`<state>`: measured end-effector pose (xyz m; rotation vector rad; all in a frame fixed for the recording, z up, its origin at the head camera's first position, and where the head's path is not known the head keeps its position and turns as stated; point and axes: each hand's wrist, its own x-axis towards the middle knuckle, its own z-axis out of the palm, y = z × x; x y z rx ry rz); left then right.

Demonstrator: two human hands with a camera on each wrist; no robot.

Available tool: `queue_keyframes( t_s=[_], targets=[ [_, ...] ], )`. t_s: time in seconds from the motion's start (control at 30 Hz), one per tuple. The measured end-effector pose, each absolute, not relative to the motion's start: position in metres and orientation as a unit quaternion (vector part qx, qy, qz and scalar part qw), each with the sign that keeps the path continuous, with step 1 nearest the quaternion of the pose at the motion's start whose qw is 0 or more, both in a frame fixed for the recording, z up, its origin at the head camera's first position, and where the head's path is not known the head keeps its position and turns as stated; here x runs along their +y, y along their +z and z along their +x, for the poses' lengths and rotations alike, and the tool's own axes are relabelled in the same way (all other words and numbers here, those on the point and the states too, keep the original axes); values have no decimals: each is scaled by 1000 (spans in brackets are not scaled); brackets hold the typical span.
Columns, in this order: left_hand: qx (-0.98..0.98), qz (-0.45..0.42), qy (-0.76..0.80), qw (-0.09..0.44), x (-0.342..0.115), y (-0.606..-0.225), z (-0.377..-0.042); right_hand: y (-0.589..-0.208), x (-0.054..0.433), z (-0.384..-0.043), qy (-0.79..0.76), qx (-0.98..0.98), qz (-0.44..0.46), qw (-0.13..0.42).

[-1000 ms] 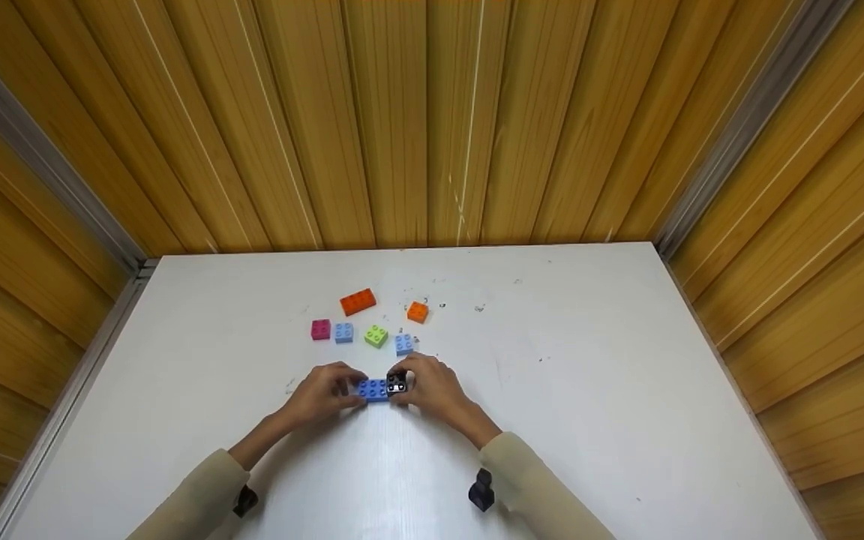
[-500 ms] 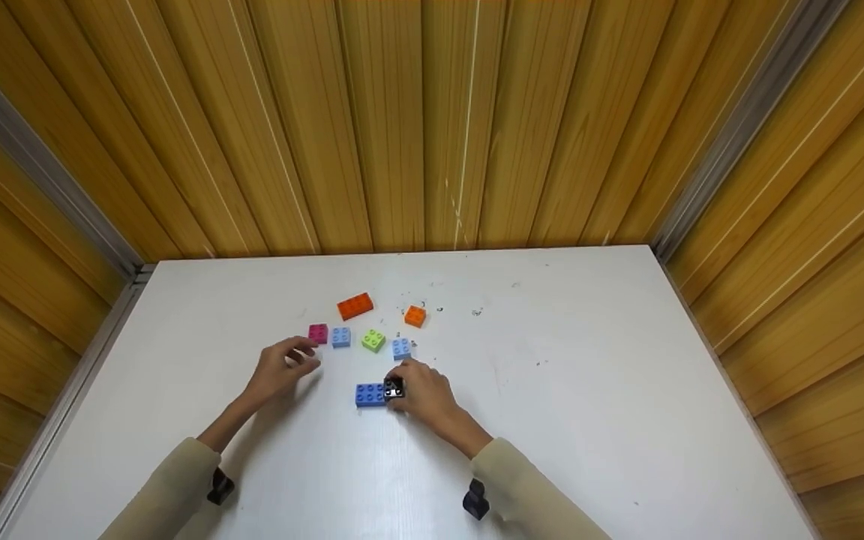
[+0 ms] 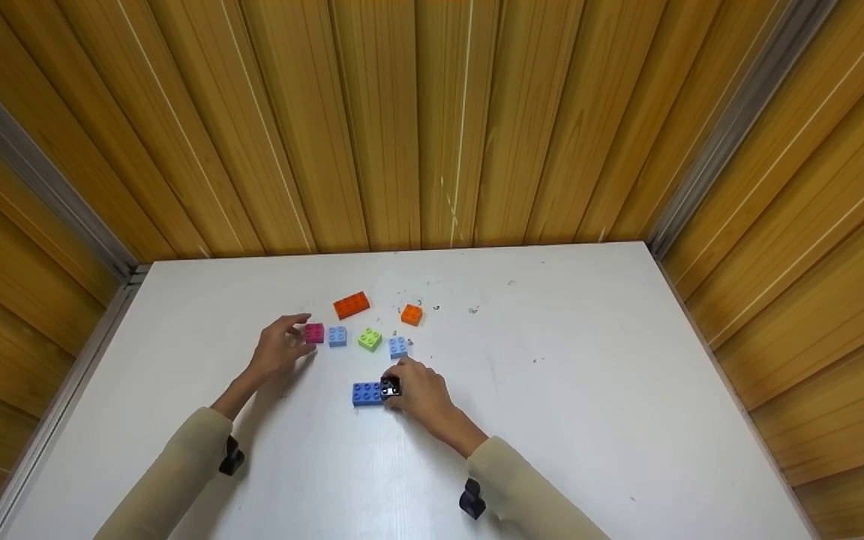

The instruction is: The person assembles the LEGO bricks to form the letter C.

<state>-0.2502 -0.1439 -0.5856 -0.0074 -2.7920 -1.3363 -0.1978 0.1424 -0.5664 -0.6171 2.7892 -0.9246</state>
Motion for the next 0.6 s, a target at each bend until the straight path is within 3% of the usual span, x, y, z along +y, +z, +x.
queue_keyframes(
  t_s=[0.6],
  targets=[
    [-920,4,-393,-10,-135,-582,-239,-565,142,-196,-298,929,-212,60]
  ],
)
